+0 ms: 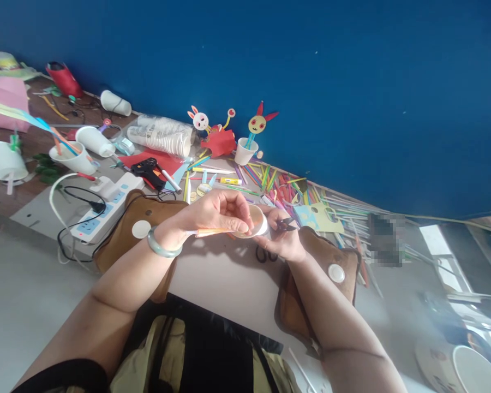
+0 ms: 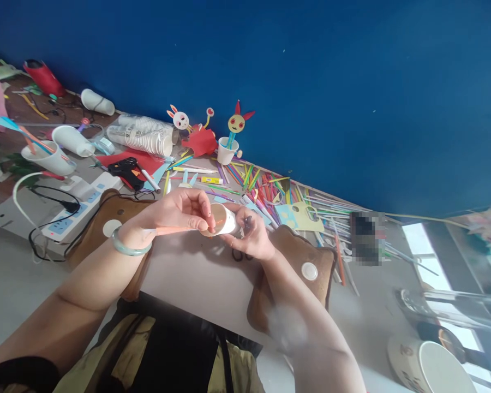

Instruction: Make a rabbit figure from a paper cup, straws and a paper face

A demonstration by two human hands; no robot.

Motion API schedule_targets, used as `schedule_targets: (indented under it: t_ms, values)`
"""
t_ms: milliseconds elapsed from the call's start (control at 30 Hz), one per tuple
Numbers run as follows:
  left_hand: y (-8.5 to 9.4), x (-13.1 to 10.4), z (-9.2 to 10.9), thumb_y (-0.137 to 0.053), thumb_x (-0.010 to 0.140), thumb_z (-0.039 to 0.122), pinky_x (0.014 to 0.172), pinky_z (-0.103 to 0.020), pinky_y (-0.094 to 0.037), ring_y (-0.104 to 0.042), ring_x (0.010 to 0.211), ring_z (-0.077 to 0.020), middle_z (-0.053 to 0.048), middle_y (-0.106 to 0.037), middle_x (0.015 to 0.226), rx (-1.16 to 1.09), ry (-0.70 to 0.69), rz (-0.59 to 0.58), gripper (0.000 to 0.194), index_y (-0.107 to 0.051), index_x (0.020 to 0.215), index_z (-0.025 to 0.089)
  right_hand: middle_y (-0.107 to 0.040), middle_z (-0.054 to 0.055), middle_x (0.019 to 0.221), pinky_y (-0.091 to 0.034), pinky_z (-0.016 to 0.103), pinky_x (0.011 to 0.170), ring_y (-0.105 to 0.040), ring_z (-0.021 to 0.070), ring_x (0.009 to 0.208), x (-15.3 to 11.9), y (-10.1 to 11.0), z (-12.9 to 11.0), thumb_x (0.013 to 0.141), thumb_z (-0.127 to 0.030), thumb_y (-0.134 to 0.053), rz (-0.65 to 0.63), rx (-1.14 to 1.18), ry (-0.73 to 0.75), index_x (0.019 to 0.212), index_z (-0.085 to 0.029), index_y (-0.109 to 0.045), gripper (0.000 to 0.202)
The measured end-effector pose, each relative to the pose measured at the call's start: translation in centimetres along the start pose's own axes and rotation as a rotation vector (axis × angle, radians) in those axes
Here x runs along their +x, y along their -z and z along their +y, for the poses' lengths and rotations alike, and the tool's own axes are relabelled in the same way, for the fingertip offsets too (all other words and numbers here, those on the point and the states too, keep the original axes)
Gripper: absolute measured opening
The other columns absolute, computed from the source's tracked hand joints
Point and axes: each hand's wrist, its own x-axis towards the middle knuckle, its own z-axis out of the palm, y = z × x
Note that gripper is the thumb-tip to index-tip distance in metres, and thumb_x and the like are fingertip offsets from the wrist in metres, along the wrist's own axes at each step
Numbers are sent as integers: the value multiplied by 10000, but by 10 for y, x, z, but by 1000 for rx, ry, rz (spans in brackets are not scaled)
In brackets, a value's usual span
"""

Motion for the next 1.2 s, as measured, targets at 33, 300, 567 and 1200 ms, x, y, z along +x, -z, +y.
schedule_targets:
  t_ms: [33, 300, 567, 1200]
  values:
    - [0, 0, -1, -888, 690, 234, 753, -329, -593, -704, 786, -164, -53, -720, 835, 40, 5, 19, 303, -630, 813, 136, -708, 103, 1189, -522, 436, 830, -670, 285, 1045, 0, 0, 1, 650, -322, -896, -5, -14, 0, 737, -252, -397, 511]
    - [3, 1, -6, -805, 720, 110, 797, -267, -587, -706, 871, -141, -57, -711, 971, 327, -46, 56, 278, -657, 953, 137, -707, 106, 1232, -525, 482, 892, -676, 308, 1082, 3, 3, -1, 588, -340, -937, 21, -45, -3, 710, -250, -395, 563]
    - [1, 6, -15, -711, 737, 33, 766, -245, -591, -704, 790, -115, -56, -727, 883, 329, 2, 63, 264, -674, 987, 108, -721, 105, 1234, -534, 439, 817, -696, 288, 1001, 4, -1, -4, 633, -235, -887, 2, -184, 28, 677, -239, -429, 460]
    - [-6, 2, -14, -675, 766, 79, 620, -238, -589, -678, 661, -110, -16, -675, 790, 313, 5, 189, 110, -626, 850, 131, -707, 92, 1182, -528, 397, 779, -671, 262, 1006, 2, -4, 6, 671, -349, -881, 21, -1, -45, 720, -245, -367, 527]
